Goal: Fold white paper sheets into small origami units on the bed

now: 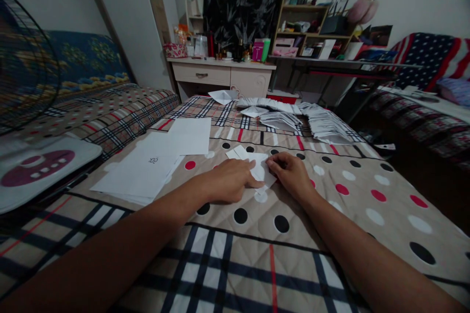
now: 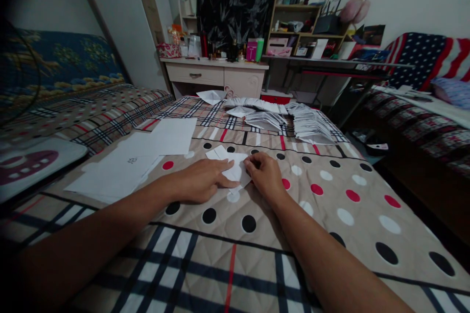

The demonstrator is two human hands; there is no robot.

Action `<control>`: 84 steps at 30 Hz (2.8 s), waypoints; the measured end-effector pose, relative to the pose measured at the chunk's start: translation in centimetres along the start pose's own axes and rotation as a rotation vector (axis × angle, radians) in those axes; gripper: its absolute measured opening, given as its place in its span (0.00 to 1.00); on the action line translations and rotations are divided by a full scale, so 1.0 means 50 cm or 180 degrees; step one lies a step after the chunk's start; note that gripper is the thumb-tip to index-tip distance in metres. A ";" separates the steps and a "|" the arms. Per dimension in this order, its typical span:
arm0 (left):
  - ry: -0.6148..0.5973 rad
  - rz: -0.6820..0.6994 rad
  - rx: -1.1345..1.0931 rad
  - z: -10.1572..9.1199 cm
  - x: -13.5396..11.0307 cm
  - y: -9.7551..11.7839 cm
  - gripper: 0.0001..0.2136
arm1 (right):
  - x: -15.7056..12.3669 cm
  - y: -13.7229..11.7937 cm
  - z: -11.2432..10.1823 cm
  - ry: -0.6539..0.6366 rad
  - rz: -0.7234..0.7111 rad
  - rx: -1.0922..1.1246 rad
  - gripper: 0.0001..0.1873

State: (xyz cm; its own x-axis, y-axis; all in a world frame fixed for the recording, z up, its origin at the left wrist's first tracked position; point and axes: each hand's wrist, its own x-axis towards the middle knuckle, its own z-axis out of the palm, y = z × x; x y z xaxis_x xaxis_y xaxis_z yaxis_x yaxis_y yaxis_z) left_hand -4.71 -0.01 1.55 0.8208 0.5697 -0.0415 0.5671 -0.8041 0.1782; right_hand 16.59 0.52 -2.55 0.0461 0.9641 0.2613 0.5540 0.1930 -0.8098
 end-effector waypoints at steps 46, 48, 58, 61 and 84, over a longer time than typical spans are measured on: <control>0.3394 -0.1842 -0.5196 0.026 0.048 -0.052 0.17 | 0.001 -0.024 -0.004 -0.0136 0.0566 0.2119 0.21; 0.3228 -0.2088 -0.4716 0.028 0.043 -0.076 0.18 | 0.004 -0.017 -0.005 -0.0073 0.0492 0.1919 0.19; 0.1970 -0.1860 -0.1075 0.031 0.020 -0.088 0.18 | 0.006 0.000 -0.021 0.0255 -0.0070 -0.0641 0.13; 0.2074 -0.1405 -0.0543 0.032 0.019 -0.088 0.22 | 0.004 0.000 -0.024 0.0300 -0.0336 -0.1176 0.11; 0.1530 0.0013 -0.0638 0.050 0.026 -0.080 0.13 | -0.006 -0.009 -0.013 -0.0503 -0.1565 -0.0806 0.18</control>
State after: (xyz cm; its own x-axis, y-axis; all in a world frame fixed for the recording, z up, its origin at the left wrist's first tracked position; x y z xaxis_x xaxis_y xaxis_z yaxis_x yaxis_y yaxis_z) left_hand -5.76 3.50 -1.70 0.6724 0.6180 0.4075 0.5010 -0.7851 0.3640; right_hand 16.88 0.02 -1.93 -0.3814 0.7914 0.4778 0.6616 0.5947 -0.4568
